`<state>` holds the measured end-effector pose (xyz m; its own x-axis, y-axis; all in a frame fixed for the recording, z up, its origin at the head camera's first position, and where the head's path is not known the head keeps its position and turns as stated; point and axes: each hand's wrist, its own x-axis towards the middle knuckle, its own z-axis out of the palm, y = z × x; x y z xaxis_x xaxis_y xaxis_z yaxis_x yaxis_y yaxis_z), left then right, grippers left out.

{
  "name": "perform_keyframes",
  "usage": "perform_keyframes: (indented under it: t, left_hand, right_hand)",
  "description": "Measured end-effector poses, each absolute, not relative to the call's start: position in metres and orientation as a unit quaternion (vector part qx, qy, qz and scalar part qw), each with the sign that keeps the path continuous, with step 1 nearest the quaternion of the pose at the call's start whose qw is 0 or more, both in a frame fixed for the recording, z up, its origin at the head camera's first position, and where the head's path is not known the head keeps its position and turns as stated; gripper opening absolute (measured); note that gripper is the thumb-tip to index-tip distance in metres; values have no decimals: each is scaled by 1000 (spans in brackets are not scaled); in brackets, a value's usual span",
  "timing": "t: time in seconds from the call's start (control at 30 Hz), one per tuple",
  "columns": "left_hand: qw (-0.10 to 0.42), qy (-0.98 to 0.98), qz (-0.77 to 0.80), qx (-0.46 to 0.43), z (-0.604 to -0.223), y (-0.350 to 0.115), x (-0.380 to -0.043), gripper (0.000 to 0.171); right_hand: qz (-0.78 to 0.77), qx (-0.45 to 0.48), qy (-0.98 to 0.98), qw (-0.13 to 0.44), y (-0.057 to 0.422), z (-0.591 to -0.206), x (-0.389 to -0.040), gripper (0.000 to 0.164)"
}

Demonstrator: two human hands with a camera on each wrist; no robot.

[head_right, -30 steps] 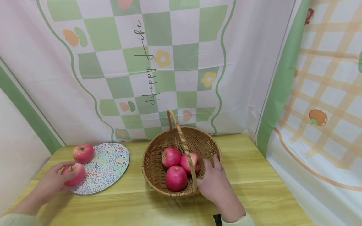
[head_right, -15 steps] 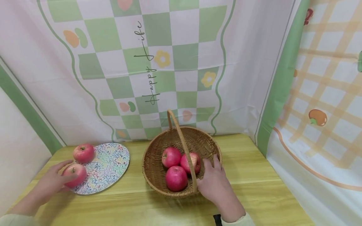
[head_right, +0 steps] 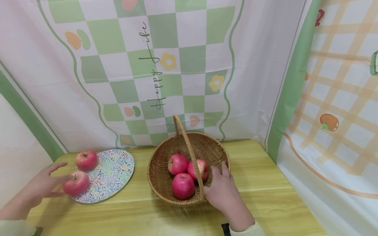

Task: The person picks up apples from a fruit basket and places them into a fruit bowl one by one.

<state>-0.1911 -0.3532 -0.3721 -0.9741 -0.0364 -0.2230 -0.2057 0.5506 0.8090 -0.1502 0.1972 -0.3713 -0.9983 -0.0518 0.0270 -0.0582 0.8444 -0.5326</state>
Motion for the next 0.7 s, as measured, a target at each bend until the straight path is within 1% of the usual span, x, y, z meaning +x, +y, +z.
perform_keyframes:
  t: [0.17, 0.23, 0.33, 0.5, 0.57, 0.7]
  left_hand:
    - [103, 877, 464, -75, -363, -351, -190, 90]
    - [98, 887, 444, -77, -359, -350, -190, 90]
    - [78, 917, 383, -80, -351, -348, -188, 92]
    - [19, 962, 265, -66, -333, -335, -183, 97]
    - [4, 966, 251, -57, -326, -325, -182, 97]
    - [2, 957, 286, -38, -315, -299, -180, 97]
  right_hand:
    - [276, 29, -961, 4, 197, -371, -150, 83]
    - [276, 29, -961, 4, 197, -371, -150, 83]
    - [275, 28, -961, 4, 197, -371, -150, 83]
    - [275, 28, -961, 5, 197, -371, -150, 83]
    - [276, 27, -961, 5, 197, -371, -150, 82]
    - [277, 27, -961, 5, 197, -371, -150, 82]
